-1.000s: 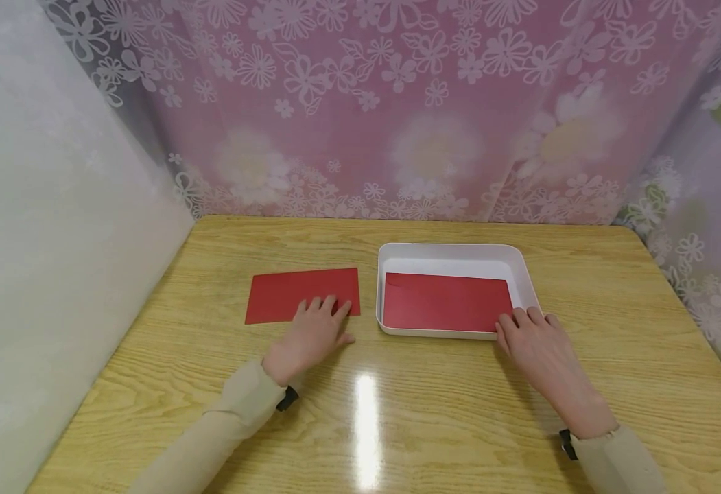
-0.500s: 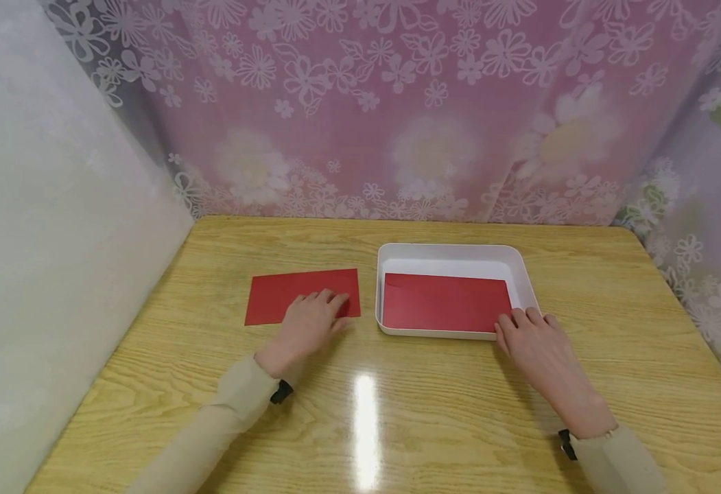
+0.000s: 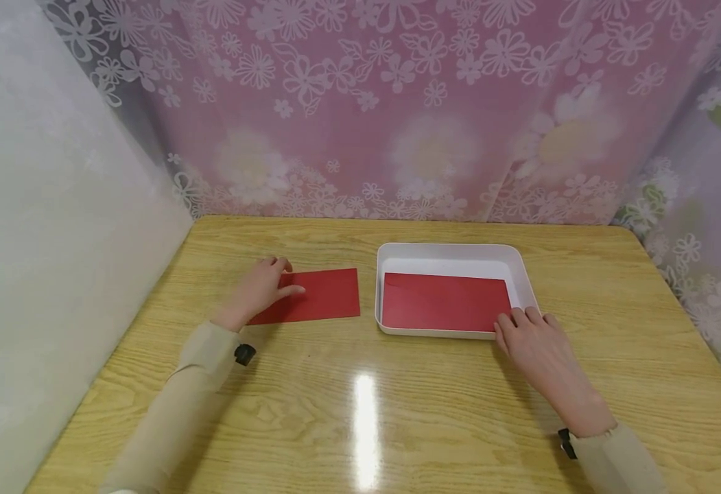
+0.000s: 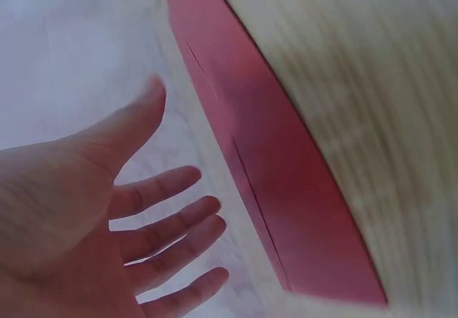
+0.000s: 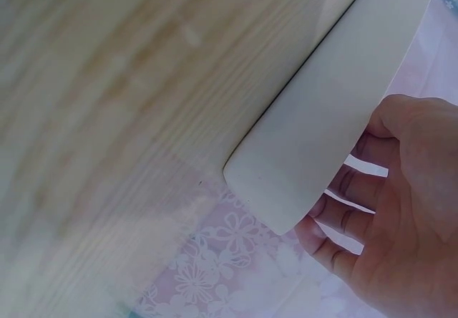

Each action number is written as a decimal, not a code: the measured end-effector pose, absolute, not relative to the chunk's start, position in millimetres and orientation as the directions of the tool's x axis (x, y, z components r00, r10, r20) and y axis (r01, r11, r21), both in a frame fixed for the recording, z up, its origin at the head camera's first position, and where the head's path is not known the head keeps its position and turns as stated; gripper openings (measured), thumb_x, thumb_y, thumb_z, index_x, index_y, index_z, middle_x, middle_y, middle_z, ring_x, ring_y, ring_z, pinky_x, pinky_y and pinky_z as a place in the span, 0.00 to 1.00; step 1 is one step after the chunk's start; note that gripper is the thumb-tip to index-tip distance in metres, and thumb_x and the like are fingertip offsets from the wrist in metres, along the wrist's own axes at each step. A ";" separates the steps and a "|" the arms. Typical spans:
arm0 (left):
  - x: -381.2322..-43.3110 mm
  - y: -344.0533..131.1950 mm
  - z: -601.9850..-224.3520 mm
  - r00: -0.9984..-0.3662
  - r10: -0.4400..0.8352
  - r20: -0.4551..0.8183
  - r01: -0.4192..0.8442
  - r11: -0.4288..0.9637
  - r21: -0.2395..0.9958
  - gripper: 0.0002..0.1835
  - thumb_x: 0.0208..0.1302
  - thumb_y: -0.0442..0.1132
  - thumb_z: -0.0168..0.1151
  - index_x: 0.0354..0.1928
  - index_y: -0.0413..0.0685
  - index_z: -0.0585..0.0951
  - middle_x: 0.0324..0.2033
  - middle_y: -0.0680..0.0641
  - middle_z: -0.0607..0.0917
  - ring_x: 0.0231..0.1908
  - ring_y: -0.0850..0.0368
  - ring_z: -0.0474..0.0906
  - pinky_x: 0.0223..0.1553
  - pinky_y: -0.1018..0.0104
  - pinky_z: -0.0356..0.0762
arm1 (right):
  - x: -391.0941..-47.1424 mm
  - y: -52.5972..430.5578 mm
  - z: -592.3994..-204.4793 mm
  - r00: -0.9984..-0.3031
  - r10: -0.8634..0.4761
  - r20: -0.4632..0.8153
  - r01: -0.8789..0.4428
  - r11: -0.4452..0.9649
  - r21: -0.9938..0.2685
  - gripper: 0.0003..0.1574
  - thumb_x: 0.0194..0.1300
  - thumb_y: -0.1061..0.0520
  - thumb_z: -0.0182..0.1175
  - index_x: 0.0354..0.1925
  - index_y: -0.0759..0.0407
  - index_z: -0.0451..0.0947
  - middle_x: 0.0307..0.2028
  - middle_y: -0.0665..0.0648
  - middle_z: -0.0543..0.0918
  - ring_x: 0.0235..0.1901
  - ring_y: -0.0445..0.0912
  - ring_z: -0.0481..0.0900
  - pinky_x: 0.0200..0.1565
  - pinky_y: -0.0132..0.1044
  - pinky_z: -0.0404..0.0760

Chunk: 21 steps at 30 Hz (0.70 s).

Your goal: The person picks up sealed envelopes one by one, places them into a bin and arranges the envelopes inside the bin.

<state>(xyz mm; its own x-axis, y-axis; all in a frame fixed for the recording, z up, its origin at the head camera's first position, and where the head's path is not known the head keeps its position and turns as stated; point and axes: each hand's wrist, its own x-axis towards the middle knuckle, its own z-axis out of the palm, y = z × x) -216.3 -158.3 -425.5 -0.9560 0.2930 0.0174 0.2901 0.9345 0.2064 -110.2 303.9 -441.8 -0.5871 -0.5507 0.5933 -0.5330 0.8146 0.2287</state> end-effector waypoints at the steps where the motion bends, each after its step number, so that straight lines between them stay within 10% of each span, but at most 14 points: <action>1: -218.4 -163.5 -426.4 -0.959 0.284 -0.005 0.276 0.938 0.211 0.32 0.64 0.60 0.67 0.53 0.39 0.78 0.46 0.38 0.79 0.44 0.41 0.77 0.44 0.49 0.80 | -110.2 304.0 -441.9 -0.587 -0.551 0.593 -0.534 0.814 0.229 0.30 0.82 0.49 0.31 0.24 0.61 0.63 0.19 0.55 0.63 0.20 0.52 0.60 0.22 0.36 0.55; 21: -234.5 -189.6 -434.5 -0.954 0.280 -0.110 0.240 0.929 0.283 0.36 0.51 0.58 0.79 0.50 0.40 0.74 0.48 0.37 0.76 0.50 0.38 0.72 0.55 0.42 0.71 | -109.6 303.4 -441.6 -0.611 -0.538 0.582 -0.528 0.824 0.207 0.32 0.83 0.47 0.28 0.24 0.60 0.62 0.20 0.54 0.62 0.20 0.51 0.59 0.23 0.36 0.54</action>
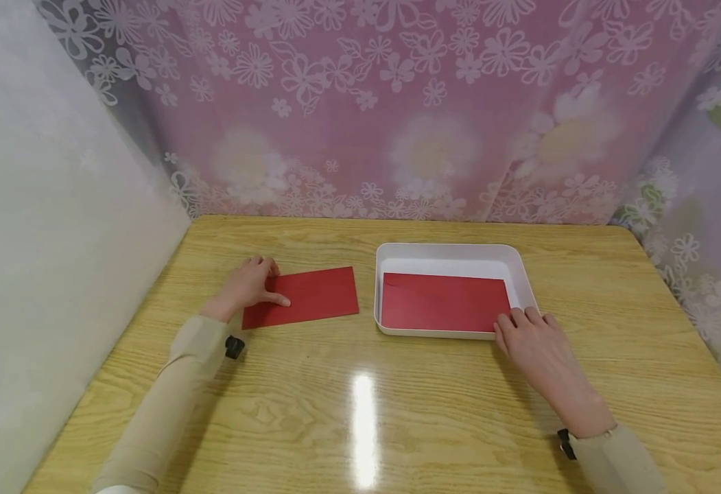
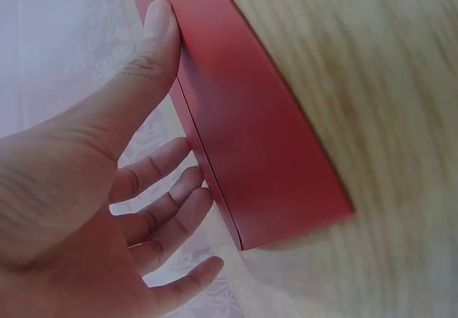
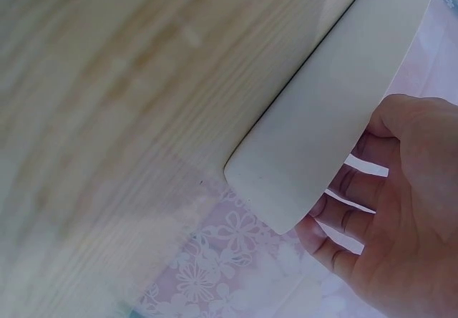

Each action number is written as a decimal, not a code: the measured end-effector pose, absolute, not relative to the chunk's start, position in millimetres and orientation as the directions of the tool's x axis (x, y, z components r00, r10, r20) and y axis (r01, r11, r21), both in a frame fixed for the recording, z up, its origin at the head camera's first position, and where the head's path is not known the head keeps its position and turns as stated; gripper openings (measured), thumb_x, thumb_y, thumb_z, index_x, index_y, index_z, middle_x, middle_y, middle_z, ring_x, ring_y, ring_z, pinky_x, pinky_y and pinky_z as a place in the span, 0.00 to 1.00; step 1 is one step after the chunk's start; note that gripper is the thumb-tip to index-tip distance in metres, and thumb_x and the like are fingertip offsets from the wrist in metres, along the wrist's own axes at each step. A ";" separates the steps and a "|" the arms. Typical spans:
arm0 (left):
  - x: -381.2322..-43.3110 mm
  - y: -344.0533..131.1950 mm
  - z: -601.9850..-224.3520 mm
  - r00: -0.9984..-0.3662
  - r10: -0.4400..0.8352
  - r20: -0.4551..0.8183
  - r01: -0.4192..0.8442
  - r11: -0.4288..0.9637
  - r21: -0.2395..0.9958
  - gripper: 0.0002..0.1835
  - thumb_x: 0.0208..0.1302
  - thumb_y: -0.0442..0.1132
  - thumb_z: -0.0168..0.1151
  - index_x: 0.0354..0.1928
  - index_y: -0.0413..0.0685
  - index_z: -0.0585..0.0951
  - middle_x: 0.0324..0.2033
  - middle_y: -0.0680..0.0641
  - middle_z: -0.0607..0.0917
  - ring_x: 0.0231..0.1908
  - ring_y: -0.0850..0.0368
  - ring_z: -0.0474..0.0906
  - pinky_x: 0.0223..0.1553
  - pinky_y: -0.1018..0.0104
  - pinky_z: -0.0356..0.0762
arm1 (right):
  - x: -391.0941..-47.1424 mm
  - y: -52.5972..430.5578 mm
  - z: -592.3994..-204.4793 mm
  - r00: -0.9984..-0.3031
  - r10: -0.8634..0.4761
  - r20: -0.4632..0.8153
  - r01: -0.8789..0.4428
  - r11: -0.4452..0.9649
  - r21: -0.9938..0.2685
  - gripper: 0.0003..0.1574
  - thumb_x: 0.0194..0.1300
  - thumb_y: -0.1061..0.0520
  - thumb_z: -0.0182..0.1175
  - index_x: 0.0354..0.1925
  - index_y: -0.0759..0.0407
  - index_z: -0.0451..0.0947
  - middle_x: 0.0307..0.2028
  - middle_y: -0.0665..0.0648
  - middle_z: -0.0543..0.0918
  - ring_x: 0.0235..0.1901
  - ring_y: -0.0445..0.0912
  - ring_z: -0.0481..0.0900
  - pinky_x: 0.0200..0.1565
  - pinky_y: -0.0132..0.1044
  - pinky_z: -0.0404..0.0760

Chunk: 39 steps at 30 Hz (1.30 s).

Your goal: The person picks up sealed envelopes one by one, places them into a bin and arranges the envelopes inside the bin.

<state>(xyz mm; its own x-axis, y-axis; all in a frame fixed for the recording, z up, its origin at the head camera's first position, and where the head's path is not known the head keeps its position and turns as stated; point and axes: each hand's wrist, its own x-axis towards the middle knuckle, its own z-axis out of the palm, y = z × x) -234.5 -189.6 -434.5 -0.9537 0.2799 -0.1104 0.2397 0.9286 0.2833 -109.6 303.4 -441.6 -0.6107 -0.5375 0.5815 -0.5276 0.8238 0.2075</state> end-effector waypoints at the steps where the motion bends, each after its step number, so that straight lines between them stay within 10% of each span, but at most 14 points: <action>1: -234.9 -189.6 -434.1 -0.953 0.280 -0.114 0.239 0.929 0.283 0.36 0.50 0.58 0.79 0.50 0.40 0.74 0.48 0.37 0.77 0.49 0.39 0.72 0.55 0.42 0.71 | -109.7 303.2 -441.6 -0.611 -0.537 0.581 -0.528 0.824 0.206 0.33 0.83 0.47 0.27 0.24 0.60 0.62 0.20 0.54 0.62 0.20 0.51 0.59 0.23 0.36 0.54; 21: -234.1 -190.9 -431.7 -0.943 0.294 -0.155 0.233 0.918 0.321 0.35 0.50 0.57 0.80 0.45 0.37 0.74 0.38 0.42 0.79 0.39 0.47 0.74 0.45 0.54 0.75 | -109.8 304.2 -443.0 -0.626 -0.542 0.560 -0.524 0.825 0.213 0.34 0.83 0.46 0.26 0.25 0.60 0.63 0.20 0.55 0.64 0.21 0.52 0.60 0.23 0.38 0.57; 30: -233.1 -192.1 -432.5 -0.954 0.296 0.051 0.292 0.872 0.393 0.17 0.74 0.50 0.60 0.42 0.40 0.77 0.24 0.46 0.77 0.23 0.54 0.70 0.28 0.63 0.67 | -109.4 303.7 -441.7 -0.625 -0.535 0.569 -0.523 0.828 0.203 0.35 0.83 0.45 0.25 0.24 0.60 0.63 0.20 0.55 0.64 0.21 0.52 0.60 0.23 0.39 0.57; 39: -233.4 -189.5 -430.9 -0.894 0.286 0.345 0.384 0.885 0.262 0.17 0.80 0.48 0.51 0.40 0.42 0.80 0.30 0.43 0.83 0.29 0.47 0.79 0.33 0.54 0.76 | -109.8 303.4 -442.3 -0.612 -0.536 0.582 -0.523 0.826 0.211 0.32 0.83 0.47 0.27 0.24 0.60 0.63 0.20 0.55 0.64 0.21 0.52 0.60 0.23 0.38 0.56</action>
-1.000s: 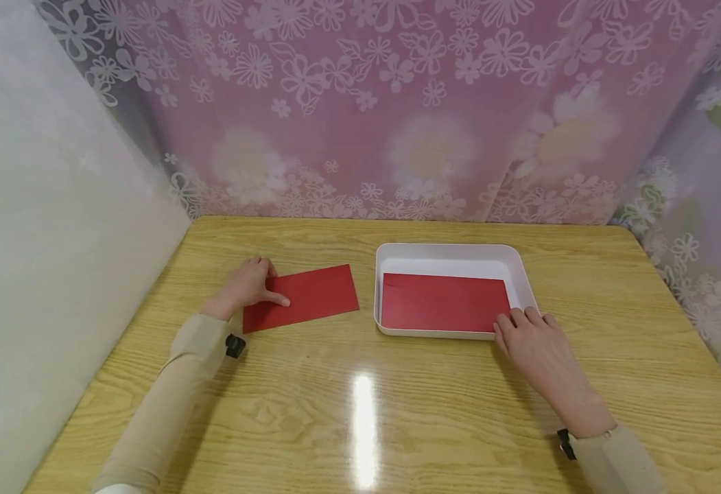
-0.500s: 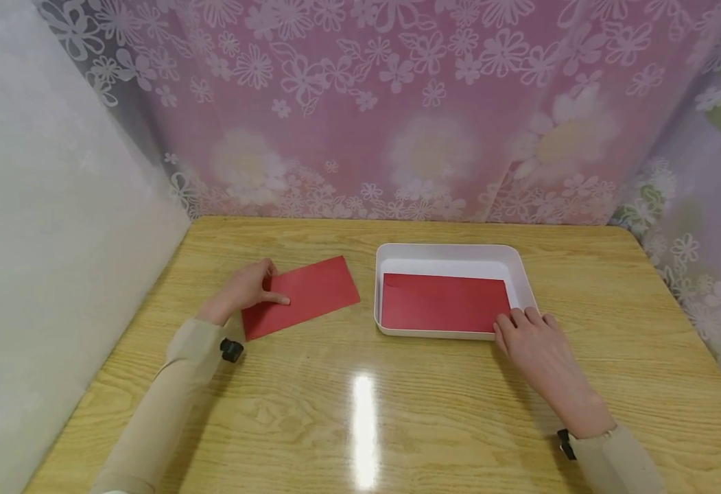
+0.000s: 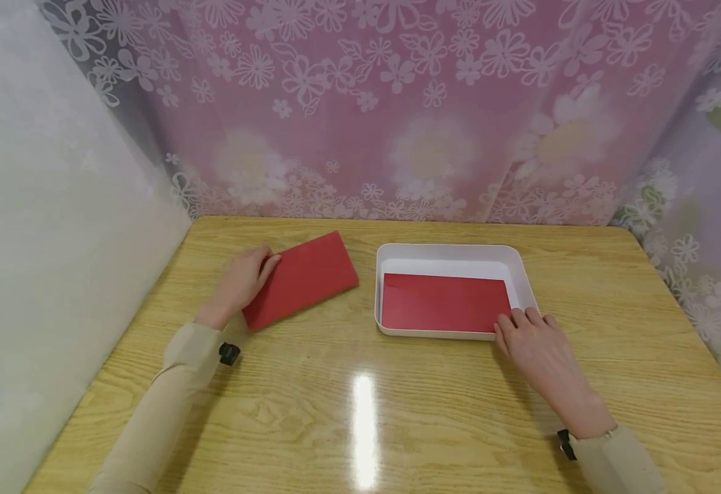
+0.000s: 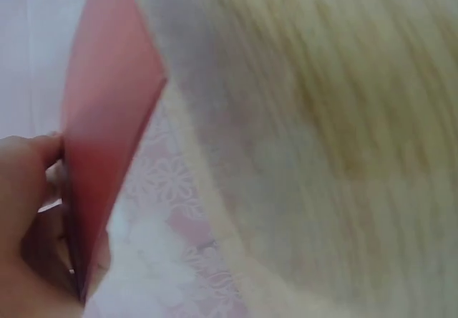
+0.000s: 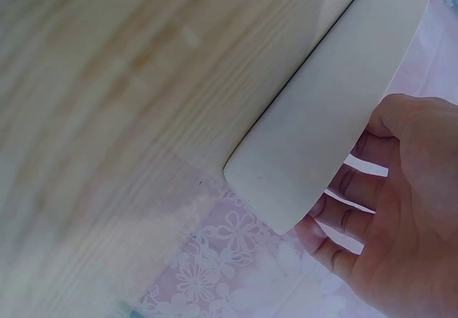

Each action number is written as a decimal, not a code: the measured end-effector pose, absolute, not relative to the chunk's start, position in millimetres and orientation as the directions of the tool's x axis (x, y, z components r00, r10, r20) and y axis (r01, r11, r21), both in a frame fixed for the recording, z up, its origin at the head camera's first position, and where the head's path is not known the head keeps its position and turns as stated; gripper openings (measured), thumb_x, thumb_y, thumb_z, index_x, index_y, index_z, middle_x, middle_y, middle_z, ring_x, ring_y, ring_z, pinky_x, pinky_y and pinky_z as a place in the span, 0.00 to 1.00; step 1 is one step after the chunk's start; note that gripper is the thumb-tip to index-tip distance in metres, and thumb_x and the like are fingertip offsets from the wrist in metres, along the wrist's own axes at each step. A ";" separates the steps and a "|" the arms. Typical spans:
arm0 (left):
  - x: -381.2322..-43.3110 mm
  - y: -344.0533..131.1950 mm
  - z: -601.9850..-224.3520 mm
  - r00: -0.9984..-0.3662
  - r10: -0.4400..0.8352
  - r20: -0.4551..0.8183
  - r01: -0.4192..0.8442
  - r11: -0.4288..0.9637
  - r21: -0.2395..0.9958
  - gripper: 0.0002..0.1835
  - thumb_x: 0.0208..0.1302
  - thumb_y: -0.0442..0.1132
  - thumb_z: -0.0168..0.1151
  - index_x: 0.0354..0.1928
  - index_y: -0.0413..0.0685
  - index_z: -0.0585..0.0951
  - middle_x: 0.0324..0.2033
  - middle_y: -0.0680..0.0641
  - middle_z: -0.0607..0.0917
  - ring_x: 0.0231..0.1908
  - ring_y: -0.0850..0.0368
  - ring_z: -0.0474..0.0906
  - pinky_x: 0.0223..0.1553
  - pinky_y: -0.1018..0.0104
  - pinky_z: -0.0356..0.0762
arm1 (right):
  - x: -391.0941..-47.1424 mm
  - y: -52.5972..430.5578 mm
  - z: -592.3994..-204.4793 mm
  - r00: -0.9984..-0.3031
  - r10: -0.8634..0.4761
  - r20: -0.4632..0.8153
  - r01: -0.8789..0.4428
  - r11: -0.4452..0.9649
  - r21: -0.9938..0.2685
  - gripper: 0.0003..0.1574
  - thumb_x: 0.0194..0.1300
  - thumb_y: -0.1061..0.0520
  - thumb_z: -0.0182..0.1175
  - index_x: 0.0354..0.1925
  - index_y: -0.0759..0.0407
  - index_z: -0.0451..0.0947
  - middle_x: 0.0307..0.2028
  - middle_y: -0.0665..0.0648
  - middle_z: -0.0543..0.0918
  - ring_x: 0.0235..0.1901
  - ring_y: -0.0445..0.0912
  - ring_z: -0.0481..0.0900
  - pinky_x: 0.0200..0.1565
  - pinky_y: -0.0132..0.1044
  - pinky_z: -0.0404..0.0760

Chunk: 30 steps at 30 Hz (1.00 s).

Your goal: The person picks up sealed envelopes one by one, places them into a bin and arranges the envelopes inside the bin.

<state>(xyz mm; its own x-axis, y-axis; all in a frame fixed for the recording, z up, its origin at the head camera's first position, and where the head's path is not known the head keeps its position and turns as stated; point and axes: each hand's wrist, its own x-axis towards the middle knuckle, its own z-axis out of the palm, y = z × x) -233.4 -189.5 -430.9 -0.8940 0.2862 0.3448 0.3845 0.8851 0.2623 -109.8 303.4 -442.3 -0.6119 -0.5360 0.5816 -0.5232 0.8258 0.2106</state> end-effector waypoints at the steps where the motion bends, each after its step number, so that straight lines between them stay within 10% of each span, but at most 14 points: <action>1: -233.6 -188.9 -430.3 -0.881 0.286 0.378 0.392 0.888 0.242 0.17 0.80 0.48 0.51 0.40 0.43 0.80 0.30 0.43 0.84 0.30 0.46 0.79 0.34 0.54 0.75 | -109.6 303.5 -442.2 -0.614 -0.535 0.580 -0.522 0.826 0.210 0.32 0.83 0.47 0.28 0.24 0.60 0.63 0.20 0.55 0.64 0.21 0.52 0.60 0.23 0.38 0.56; 30: -230.3 -85.7 -356.3 -0.653 0.408 0.638 0.569 0.820 0.059 0.16 0.81 0.49 0.47 0.41 0.45 0.76 0.39 0.45 0.79 0.42 0.48 0.73 0.43 0.57 0.67 | -109.4 304.5 -441.3 -0.609 -0.543 0.578 -0.531 0.821 0.210 0.31 0.83 0.48 0.28 0.24 0.60 0.62 0.20 0.55 0.63 0.21 0.52 0.59 0.24 0.37 0.54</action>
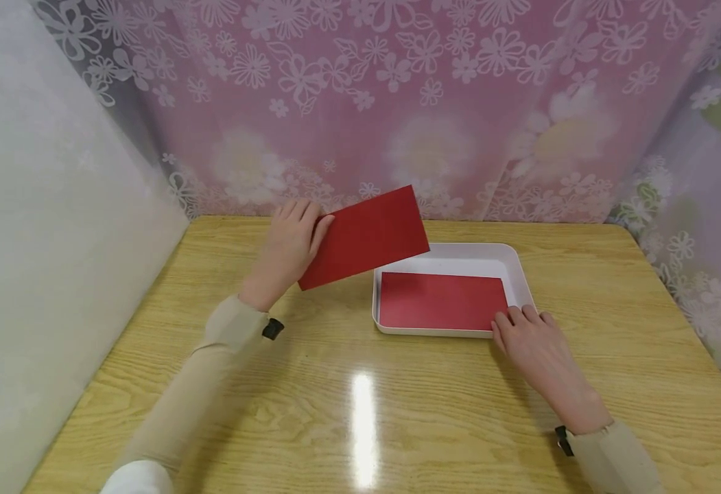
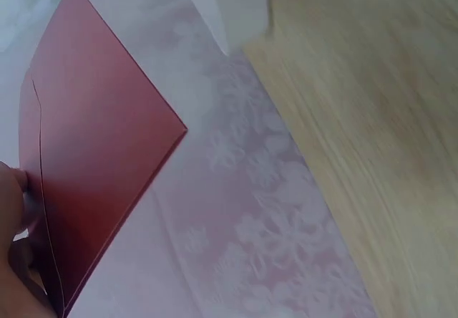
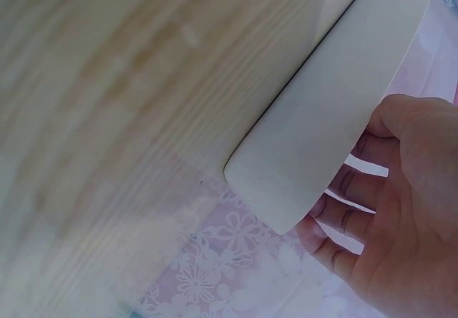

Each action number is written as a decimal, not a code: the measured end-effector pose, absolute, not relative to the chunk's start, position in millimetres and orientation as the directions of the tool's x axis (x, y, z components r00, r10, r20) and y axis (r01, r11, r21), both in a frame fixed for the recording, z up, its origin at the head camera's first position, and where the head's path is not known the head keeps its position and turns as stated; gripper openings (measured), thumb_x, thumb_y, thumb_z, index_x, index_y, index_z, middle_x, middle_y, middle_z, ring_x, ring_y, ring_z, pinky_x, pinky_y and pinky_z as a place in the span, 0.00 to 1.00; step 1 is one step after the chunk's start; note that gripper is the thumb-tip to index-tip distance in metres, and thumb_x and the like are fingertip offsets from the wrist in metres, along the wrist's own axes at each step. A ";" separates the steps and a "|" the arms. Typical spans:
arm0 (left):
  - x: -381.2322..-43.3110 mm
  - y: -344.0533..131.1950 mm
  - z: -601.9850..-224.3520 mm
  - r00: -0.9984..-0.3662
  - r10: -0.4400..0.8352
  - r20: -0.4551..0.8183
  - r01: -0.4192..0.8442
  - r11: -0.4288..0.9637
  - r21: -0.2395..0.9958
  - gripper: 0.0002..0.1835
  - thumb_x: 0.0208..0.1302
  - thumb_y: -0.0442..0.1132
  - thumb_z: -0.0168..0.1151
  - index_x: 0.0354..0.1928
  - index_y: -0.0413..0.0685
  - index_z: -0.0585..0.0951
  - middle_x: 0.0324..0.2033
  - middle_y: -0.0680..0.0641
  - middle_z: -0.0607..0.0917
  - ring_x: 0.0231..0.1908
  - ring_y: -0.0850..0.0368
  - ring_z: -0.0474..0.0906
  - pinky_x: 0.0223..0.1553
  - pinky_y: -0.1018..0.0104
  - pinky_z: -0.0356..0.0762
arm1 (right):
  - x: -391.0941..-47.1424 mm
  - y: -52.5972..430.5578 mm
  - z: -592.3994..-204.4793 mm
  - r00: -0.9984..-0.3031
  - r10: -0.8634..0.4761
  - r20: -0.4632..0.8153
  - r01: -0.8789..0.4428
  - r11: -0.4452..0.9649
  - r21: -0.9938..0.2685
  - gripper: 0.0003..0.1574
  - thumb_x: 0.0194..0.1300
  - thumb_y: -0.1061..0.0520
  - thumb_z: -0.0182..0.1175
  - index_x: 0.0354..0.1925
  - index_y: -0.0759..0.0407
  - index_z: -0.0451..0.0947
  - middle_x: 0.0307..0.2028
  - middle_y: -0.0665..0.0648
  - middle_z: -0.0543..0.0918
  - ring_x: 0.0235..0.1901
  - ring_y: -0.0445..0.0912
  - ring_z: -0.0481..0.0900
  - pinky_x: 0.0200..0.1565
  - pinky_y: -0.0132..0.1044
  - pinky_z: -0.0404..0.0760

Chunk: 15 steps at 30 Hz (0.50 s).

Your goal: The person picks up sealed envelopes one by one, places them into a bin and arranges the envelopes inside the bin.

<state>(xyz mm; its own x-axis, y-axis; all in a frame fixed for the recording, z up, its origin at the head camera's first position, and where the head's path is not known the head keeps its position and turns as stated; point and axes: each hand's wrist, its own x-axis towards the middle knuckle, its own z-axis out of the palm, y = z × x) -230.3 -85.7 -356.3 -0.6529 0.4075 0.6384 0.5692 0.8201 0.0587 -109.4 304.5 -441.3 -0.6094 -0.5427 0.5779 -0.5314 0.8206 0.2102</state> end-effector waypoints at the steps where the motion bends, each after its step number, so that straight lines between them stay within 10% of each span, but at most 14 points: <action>1: -230.7 -79.1 -355.6 -0.643 0.414 0.645 0.583 0.810 0.061 0.16 0.81 0.49 0.47 0.42 0.45 0.76 0.39 0.46 0.78 0.43 0.48 0.73 0.43 0.57 0.68 | -109.5 304.7 -441.4 -0.608 -0.543 0.580 -0.531 0.820 0.211 0.31 0.83 0.48 0.28 0.24 0.60 0.62 0.20 0.55 0.63 0.21 0.52 0.60 0.24 0.37 0.55; 15: -228.0 6.7 -363.7 -0.539 0.503 0.676 0.734 0.674 0.083 0.11 0.81 0.43 0.48 0.45 0.46 0.78 0.37 0.48 0.78 0.40 0.52 0.73 0.43 0.65 0.70 | -109.3 307.0 -442.7 -0.662 -0.527 0.533 -0.516 0.836 0.186 0.38 0.82 0.43 0.19 0.26 0.60 0.64 0.21 0.56 0.66 0.23 0.54 0.63 0.24 0.42 0.61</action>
<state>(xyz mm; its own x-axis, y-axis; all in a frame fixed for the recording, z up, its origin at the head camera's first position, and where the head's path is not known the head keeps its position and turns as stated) -228.0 6.7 -363.7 -0.5386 0.5028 0.6761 0.7337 0.6744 0.0830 -109.3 307.0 -442.7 -0.6619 -0.5271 0.5330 -0.5162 0.8361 0.1858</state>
